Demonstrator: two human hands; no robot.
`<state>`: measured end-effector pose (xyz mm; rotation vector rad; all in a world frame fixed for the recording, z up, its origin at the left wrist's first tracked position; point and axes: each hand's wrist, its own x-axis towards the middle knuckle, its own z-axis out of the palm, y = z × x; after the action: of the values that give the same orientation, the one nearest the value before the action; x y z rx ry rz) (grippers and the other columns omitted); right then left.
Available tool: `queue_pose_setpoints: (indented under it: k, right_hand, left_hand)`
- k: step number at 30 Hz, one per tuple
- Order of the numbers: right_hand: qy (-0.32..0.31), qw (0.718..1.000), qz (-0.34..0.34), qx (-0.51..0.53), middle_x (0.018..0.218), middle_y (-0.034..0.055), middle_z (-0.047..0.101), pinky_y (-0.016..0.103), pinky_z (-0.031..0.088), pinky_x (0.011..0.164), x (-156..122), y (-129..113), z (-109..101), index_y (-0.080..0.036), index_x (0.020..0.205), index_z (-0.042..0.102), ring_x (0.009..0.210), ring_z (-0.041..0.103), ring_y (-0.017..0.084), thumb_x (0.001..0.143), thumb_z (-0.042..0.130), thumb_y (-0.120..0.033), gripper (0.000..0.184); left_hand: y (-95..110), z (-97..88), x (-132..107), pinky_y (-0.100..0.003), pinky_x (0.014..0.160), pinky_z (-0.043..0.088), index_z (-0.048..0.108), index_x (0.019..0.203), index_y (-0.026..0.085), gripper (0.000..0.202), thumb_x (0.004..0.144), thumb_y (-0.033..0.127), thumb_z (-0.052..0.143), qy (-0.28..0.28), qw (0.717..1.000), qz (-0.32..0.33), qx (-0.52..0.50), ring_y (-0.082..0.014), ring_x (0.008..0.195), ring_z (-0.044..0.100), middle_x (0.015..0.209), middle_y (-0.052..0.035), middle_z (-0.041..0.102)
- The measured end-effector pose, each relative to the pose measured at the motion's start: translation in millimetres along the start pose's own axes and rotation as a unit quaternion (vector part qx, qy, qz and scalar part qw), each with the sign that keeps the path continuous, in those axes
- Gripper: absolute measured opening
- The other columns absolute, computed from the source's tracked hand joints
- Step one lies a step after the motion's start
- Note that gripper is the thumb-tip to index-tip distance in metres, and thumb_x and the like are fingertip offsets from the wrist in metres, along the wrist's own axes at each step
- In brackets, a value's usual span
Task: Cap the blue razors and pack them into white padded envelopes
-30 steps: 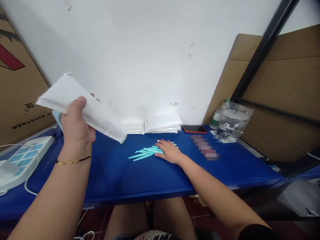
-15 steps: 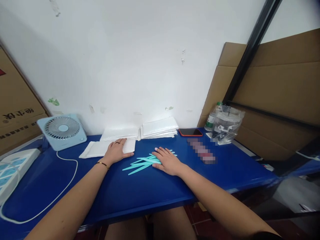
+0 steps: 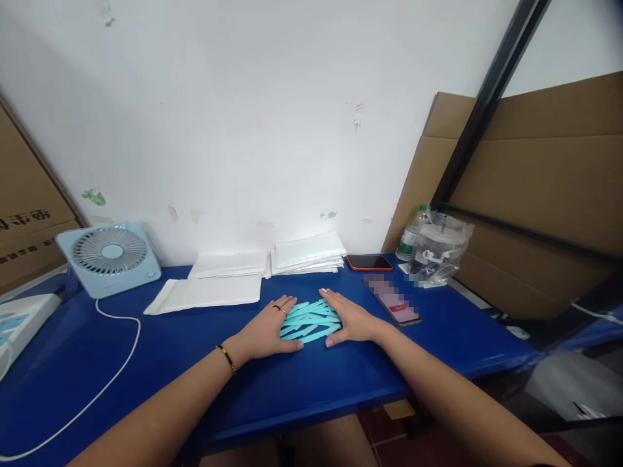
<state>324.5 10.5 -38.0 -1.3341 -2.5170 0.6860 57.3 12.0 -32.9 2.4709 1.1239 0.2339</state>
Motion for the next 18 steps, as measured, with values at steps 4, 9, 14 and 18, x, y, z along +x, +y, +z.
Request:
queue_pose_setpoints:
  k: [4, 9, 14, 18]
  right_hand:
    - [0.006, 0.999, -0.031, 0.013, 0.151, 0.0127, 0.007, 0.044, 0.013, 0.112, 3.9, -16.1, 10.3, -0.018, 0.146, 0.004, 0.138, 0.007, 0.029, 0.067, 0.059, -0.066, 0.107]
    - [0.040, 0.997, -0.025, 0.068, 0.151, 0.0090, 0.015, 0.041, 0.024, 0.109, 6.8, -17.0, -9.7, -0.024, 0.145, 0.016, 0.137, 0.018, 0.026, 0.079, 0.049, -0.059, 0.082]
    - [-0.024, 0.998, -0.059, 0.008, 0.151, 0.0039, 0.017, 0.044, 0.014, 0.112, 32.8, -17.3, -21.8, -0.029, 0.143, 0.018, 0.138, 0.009, 0.026, 0.080, 0.045, -0.062, 0.076]
    - [-0.032, 0.997, -0.048, -0.055, 0.152, 0.0020, 0.009, 0.045, 0.003, 0.112, 46.9, -20.2, -6.7, -0.028, 0.145, 0.007, 0.139, 0.002, 0.023, 0.086, 0.030, -0.062, 0.071]
  left_hand:
    - [3.6, -4.9, 8.7, -0.037, 0.108, 0.027, 0.014, 0.145, 0.019, 0.103, 0.063, 0.054, 0.066, -0.002, 0.994, 0.024, -0.108, -0.0282, 0.134, 0.026, 0.149, -0.0110, 0.022]
    - [-6.9, -20.5, 7.2, -0.039, 0.101, 0.037, 0.035, 0.138, 0.023, 0.075, 0.074, 0.059, 0.054, 0.063, 0.983, 0.001, -0.170, -0.0276, 0.126, 0.040, 0.142, -0.0087, 0.037]
    - [-1.9, -10.7, 8.7, -0.047, 0.108, 0.021, 0.025, 0.142, 0.021, 0.084, 0.076, 0.070, 0.041, 0.036, 0.999, 0.012, -0.013, -0.0312, 0.136, 0.018, 0.149, -0.0103, 0.021]
    - [3.3, 8.1, 19.5, -0.053, 0.109, 0.004, 0.008, 0.145, 0.016, 0.105, 0.067, 0.081, 0.035, 0.025, 0.995, -0.012, 0.091, -0.0331, 0.138, 0.000, 0.151, -0.0121, 0.006]
